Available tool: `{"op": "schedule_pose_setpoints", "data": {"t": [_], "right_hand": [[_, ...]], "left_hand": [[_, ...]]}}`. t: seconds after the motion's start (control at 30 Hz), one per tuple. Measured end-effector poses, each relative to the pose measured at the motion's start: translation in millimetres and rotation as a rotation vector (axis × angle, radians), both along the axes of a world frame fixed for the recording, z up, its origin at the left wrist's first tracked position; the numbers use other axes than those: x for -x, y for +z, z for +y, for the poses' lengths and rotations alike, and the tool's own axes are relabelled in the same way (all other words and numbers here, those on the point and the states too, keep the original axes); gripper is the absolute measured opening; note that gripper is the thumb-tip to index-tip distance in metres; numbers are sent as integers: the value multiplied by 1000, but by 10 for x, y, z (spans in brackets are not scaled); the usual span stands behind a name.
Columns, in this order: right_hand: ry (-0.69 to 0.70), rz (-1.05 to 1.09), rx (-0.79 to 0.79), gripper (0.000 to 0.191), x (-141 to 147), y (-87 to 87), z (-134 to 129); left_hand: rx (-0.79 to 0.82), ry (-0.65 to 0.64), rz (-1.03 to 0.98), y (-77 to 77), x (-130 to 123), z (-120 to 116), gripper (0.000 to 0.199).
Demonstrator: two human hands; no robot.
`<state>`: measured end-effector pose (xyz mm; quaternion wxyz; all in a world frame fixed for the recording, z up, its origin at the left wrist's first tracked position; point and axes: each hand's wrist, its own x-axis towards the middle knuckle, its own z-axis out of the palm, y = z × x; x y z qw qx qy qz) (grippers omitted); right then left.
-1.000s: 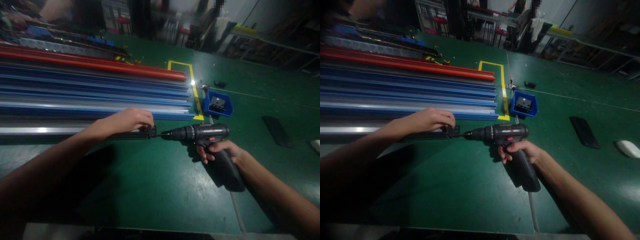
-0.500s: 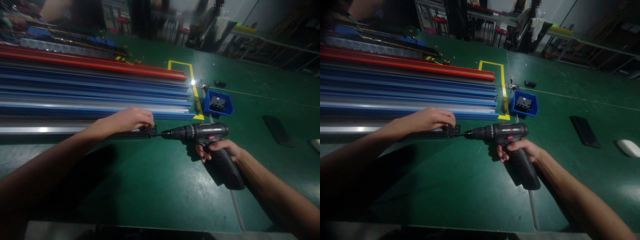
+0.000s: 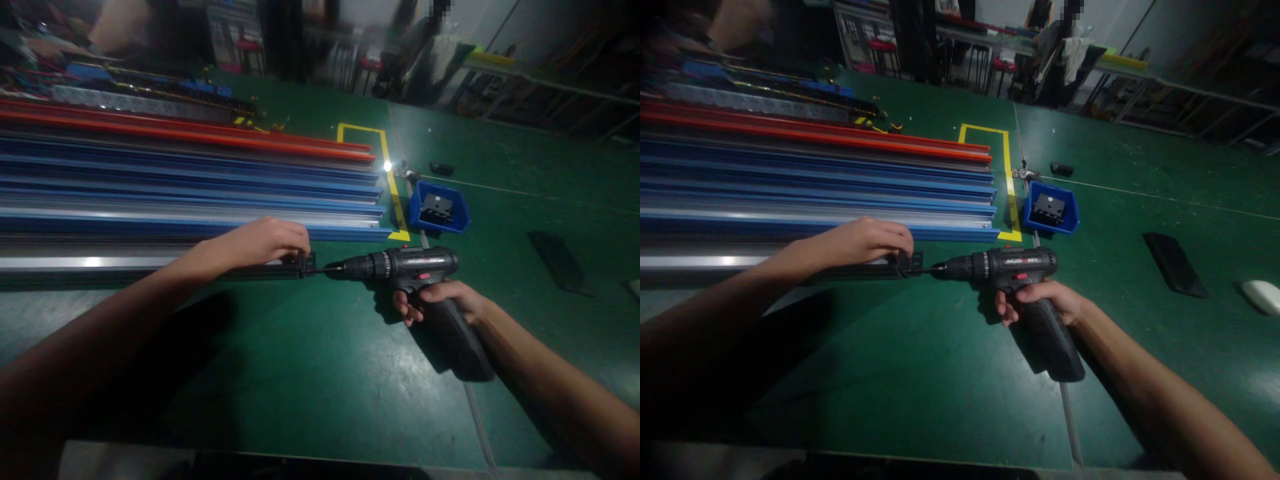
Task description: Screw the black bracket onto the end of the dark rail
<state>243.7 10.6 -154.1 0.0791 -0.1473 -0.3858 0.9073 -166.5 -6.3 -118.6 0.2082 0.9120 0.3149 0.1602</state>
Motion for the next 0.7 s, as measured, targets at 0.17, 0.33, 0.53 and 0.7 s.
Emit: {"op": "schedule_pose_setpoints", "data": {"t": [0.17,0.33,0.53,0.7], "right_hand": [[8,8,1,35,-19,-15,2],[4,-8,5,34,-11,-12,-5],[-6,-32,-4,34,-14,-9,-5],[-10,-12,-25,35,-40,-37,6]], "left_hand": [[22,7,3,44,-24,-26,22],[14,11,10,27,-17,-16,22],[2,14,17,11,-4,-2,21],[-5,3,10,3,1,5,22]]}}
